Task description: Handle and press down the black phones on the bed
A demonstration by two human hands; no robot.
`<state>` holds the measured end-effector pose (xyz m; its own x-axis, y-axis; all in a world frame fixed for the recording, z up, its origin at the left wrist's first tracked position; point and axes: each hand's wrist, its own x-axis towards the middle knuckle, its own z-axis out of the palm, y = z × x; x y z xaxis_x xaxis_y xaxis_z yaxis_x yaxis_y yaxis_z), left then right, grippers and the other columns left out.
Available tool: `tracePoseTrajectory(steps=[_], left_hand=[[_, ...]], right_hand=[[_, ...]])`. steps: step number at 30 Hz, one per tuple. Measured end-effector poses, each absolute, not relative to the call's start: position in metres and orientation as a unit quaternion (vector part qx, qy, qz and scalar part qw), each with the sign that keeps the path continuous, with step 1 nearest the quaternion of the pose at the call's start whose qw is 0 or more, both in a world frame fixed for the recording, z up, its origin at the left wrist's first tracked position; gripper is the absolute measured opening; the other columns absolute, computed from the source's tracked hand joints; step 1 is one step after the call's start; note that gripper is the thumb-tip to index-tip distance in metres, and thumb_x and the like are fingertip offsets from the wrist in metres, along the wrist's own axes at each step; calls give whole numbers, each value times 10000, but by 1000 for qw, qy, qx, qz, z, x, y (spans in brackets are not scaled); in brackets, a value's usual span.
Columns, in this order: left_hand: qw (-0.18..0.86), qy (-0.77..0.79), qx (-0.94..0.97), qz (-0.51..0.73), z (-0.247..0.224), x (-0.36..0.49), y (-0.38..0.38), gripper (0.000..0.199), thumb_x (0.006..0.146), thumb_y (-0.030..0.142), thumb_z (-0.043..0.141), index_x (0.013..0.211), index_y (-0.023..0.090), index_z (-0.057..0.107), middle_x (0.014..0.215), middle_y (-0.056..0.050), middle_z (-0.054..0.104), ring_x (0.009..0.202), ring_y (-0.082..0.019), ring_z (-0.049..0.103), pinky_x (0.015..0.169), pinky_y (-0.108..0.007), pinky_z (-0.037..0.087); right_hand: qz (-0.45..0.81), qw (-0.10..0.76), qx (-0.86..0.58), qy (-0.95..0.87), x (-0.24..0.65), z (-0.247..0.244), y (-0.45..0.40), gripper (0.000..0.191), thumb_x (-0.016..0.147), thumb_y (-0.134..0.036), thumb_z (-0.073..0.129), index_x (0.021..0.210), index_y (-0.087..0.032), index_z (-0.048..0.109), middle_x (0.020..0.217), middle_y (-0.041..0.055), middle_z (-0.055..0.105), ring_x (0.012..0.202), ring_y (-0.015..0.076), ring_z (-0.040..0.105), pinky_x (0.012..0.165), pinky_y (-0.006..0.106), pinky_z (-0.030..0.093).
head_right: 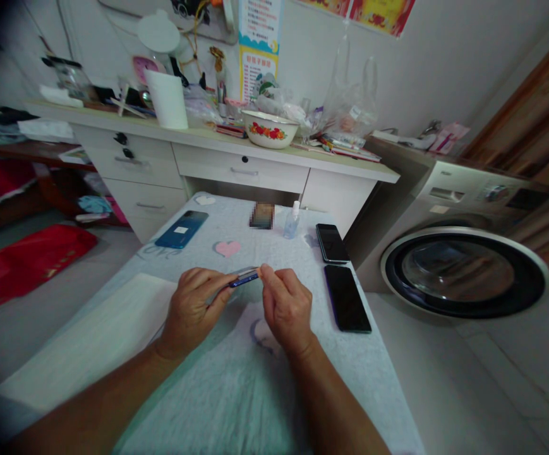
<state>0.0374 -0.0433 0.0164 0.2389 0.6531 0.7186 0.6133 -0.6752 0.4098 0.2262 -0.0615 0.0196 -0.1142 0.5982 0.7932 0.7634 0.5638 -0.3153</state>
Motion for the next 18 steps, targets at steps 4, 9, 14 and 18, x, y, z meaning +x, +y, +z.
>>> tracePoseTrajectory(steps=[4,9,14,18], left_hand=[[23,404,786,468,16,37,-43,187,869,194,579,1029,206,675,860,-34,667,836,-195,559,793,-370,398],[19,408,786,464,15,38,-43,187,872,204,573,1028,210,675,843,-32,663,820,-196,555,786,-367,397],[16,406,790,460,15,39,-43,171,877,213,565,1006,203,676,818,-35,653,808,-200,550,772,-367,395],[17,405,788,463,16,40,-43,149,880,216,568,981,198,675,814,-35,653,805,-198,550,765,-364,393]], right_hand=[[-81,491,-464,-732,225,20,-62,356,889,-96,521,1219,-195,610,878,53,611,776,131,597,724,249,510],[-73,487,-454,-742,221,18,-63,397,884,-86,522,1256,-211,584,892,56,609,787,138,597,731,261,510],[-79,477,-434,-760,214,16,-66,421,880,-89,530,1281,-212,560,926,67,613,808,146,597,720,266,509],[-93,465,-413,-778,207,18,-68,427,869,-88,543,1281,-198,552,909,68,623,785,151,596,692,269,503]])
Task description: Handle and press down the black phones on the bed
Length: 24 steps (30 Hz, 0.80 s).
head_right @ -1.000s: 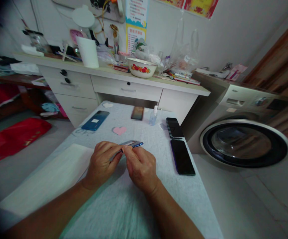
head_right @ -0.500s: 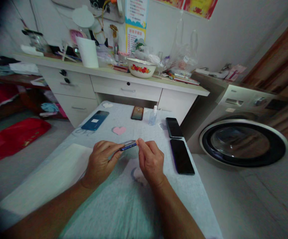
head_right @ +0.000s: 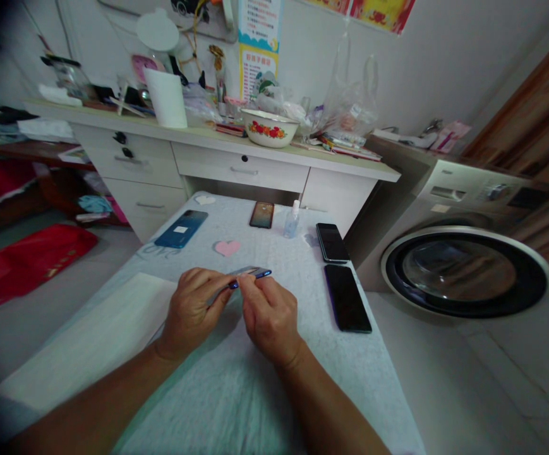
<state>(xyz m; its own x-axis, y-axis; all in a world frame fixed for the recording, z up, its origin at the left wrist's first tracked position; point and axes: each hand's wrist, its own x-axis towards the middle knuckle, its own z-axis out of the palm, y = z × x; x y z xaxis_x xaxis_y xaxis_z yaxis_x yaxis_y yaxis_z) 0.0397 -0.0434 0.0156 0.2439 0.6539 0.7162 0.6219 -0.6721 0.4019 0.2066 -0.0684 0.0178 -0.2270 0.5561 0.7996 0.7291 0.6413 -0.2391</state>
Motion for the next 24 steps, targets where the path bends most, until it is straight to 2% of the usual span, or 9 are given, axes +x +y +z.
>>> tracePoseTrajectory(steps=[6,13,20,24], left_hand=[[20,400,789,466,15,39,-44,148,877,200,570,976,188,679,811,-38,655,804,-197,551,764,-364,395],[24,405,785,467,15,38,-43,189,867,206,580,1024,211,685,838,-33,665,821,-196,562,784,-364,400],[28,408,781,472,16,37,-43,190,864,200,584,1022,205,688,850,-36,674,829,-199,577,792,-369,408],[23,410,778,475,15,36,-42,171,863,204,589,997,200,694,830,-36,671,814,-201,577,778,-369,412]], right_hand=[[-95,458,-409,-783,207,21,-68,401,874,-93,537,1263,-187,569,910,76,630,795,160,605,697,274,505],[-53,492,-441,-749,220,20,-64,388,891,-105,511,1256,-212,590,920,70,621,805,148,606,718,270,505],[99,567,-484,-659,220,26,-61,255,919,-195,510,1113,-218,674,813,29,595,714,135,580,641,262,471],[209,590,-480,-615,221,24,-58,212,921,-258,530,1049,-223,696,899,34,632,820,149,595,709,273,465]])
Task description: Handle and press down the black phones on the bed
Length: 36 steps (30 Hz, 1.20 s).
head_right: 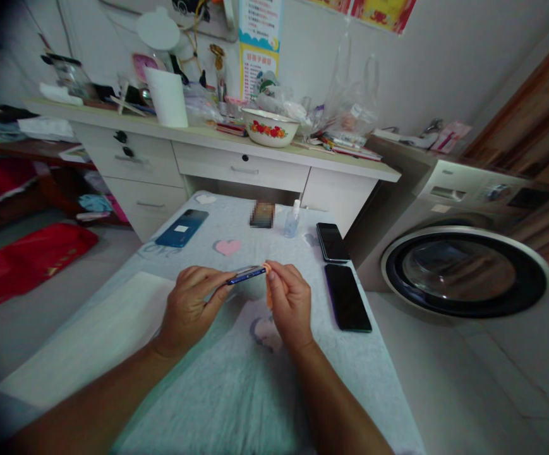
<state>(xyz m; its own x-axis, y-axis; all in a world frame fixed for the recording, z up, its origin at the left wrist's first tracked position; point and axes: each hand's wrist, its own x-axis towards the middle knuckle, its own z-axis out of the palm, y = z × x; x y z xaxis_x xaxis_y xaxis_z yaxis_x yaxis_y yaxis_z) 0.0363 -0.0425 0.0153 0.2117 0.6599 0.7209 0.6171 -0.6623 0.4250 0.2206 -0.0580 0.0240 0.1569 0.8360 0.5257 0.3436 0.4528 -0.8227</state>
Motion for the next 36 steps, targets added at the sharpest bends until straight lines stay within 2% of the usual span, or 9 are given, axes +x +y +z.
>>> tracePoseTrajectory(steps=[6,11,17,23,36], left_hand=[[22,398,779,484,15,38,-43,170,866,201,599,1013,214,683,839,-29,683,810,-187,578,778,-359,414],[25,387,783,487,16,39,-44,158,871,195,595,1003,212,679,860,-29,705,818,-185,592,792,-367,413],[48,384,784,485,18,41,-44,152,867,189,594,990,215,680,882,-25,723,825,-183,616,806,-366,422],[90,384,779,488,15,46,-42,133,868,202,593,973,210,674,880,-22,724,828,-179,635,796,-353,442],[112,432,751,486,10,40,-41,129,863,258,599,965,230,672,891,-15,714,846,-187,636,812,-359,466]], right_hand=[[258,601,-471,-591,221,23,-57,213,919,-290,535,1037,-215,696,922,34,632,843,151,589,715,274,460],[198,600,-469,-617,220,31,-63,203,922,-264,527,1021,-200,692,860,35,613,796,152,583,675,280,459],[102,582,-456,-665,221,36,-69,237,921,-194,509,1094,-213,669,839,37,604,737,144,585,640,280,480],[39,572,-420,-704,219,37,-71,349,886,-99,520,1192,-230,625,910,50,623,776,147,606,654,276,504],[109,541,-463,-693,223,23,-57,273,926,-194,490,1154,-221,637,851,33,588,744,141,585,642,267,482]])
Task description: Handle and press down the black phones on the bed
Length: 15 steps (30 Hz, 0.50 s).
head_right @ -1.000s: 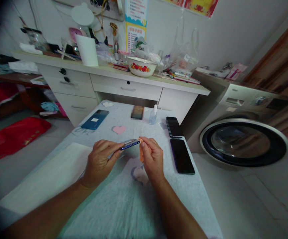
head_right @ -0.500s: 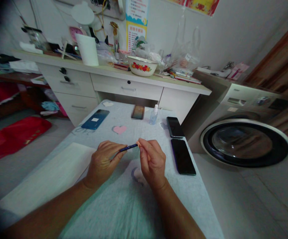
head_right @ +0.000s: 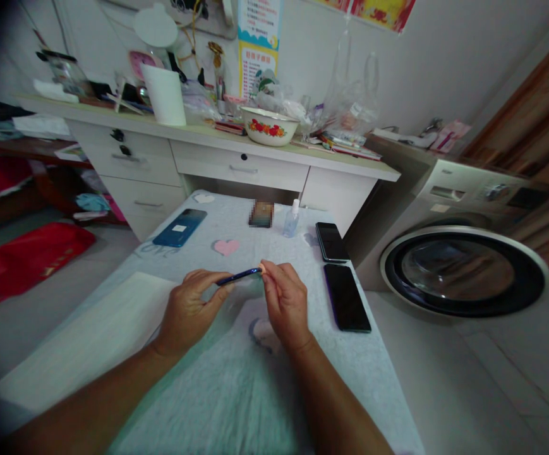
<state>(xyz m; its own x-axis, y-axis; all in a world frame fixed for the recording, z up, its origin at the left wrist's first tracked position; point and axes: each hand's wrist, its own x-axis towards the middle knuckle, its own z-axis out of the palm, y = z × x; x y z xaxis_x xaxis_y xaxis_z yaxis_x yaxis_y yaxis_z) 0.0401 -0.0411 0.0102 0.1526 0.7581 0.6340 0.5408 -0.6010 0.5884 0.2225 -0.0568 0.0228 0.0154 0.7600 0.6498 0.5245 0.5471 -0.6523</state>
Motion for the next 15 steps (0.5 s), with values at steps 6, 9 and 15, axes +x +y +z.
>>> tracePoseTrajectory(steps=[6,9,15], left_hand=[[101,408,769,482,14,41,-43,114,861,248,602,949,216,668,863,-18,714,808,-184,630,789,-360,450],[102,396,772,487,14,43,-44,115,866,230,598,959,218,666,859,-17,713,803,-181,627,790,-359,443],[139,375,784,474,10,50,-44,125,882,262,583,964,219,667,833,-17,703,796,-176,622,769,-339,445]], right_hand=[[97,526,-482,-694,226,20,-51,229,936,-214,473,1088,-213,645,826,24,569,743,142,566,656,264,460],[83,517,-487,-699,228,24,-54,205,938,-207,467,1041,-210,644,799,19,554,731,144,558,652,263,448],[0,498,-483,-720,235,31,-58,189,923,-166,465,1000,-199,634,816,33,568,737,146,554,664,266,447]])
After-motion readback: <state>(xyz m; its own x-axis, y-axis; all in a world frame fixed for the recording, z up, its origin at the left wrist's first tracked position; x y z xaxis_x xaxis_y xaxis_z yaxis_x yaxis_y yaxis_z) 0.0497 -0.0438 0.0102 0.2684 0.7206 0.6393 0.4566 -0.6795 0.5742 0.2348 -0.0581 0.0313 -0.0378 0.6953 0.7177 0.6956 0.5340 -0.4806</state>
